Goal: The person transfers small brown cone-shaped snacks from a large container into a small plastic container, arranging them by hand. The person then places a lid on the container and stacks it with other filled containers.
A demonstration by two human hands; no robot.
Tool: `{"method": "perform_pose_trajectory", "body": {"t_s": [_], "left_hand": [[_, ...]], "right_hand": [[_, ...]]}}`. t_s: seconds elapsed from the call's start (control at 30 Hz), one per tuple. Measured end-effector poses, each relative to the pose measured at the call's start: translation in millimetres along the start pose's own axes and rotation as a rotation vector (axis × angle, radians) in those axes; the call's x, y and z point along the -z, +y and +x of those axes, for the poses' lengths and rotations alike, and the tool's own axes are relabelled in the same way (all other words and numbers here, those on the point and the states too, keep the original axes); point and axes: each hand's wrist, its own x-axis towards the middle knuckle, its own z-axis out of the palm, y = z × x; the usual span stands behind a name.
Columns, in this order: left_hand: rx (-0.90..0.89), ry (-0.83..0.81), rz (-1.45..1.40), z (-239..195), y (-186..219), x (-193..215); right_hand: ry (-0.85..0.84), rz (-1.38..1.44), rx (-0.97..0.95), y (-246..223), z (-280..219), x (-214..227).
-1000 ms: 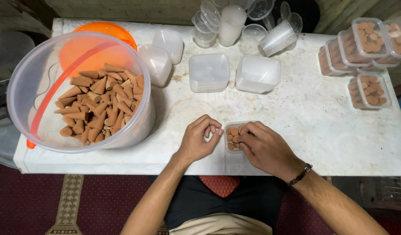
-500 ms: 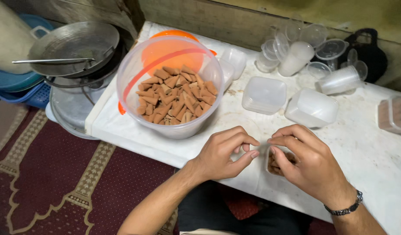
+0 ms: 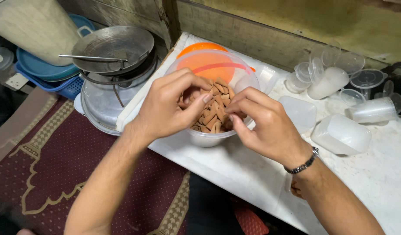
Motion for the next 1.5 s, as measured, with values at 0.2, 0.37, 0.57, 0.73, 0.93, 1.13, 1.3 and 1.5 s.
{"method": "perform_pose_trajectory", "body": {"t_s": [0.2, 0.37, 0.57, 0.73, 0.93, 1.13, 1.3, 1.5], "left_hand": [[0.077, -0.320, 0.393, 6.2, -55.9, 3.0], [0.150, -0.581, 0.480, 22.3, -62.2, -0.1], [-0.005, -0.743, 0.898, 12.0, -110.4, -51.4], [0.020, -0.910, 1.006, 12.5, -132.2, -74.3], [0.096, -0.997, 1.049, 22.0, -105.7, -67.8], [0.191, -1.059, 1.081, 18.4, -123.7, -80.1], [0.290, -1.095, 1.085, 25.0, -104.3, -74.8], [0.223, -1.059, 1.113, 24.4, -107.1, -73.6]], "right_hand": [[0.014, -0.028, -0.049, 32.5, 25.6, -23.7], [0.058, -0.002, -0.133, 59.7, 23.4, -41.4], [0.021, -0.007, -0.225, 66.4, 19.6, -45.3], [0.008, -0.021, -0.250, 66.2, 18.6, -46.0], [0.009, -0.041, -0.242, 67.5, 16.9, -47.1], [0.011, -0.041, -0.230, 66.9, 16.6, -47.2], [0.018, -0.055, -0.228, 70.1, 15.9, -48.8], [0.020, -0.047, -0.218, 67.2, 16.7, -47.4]]}}
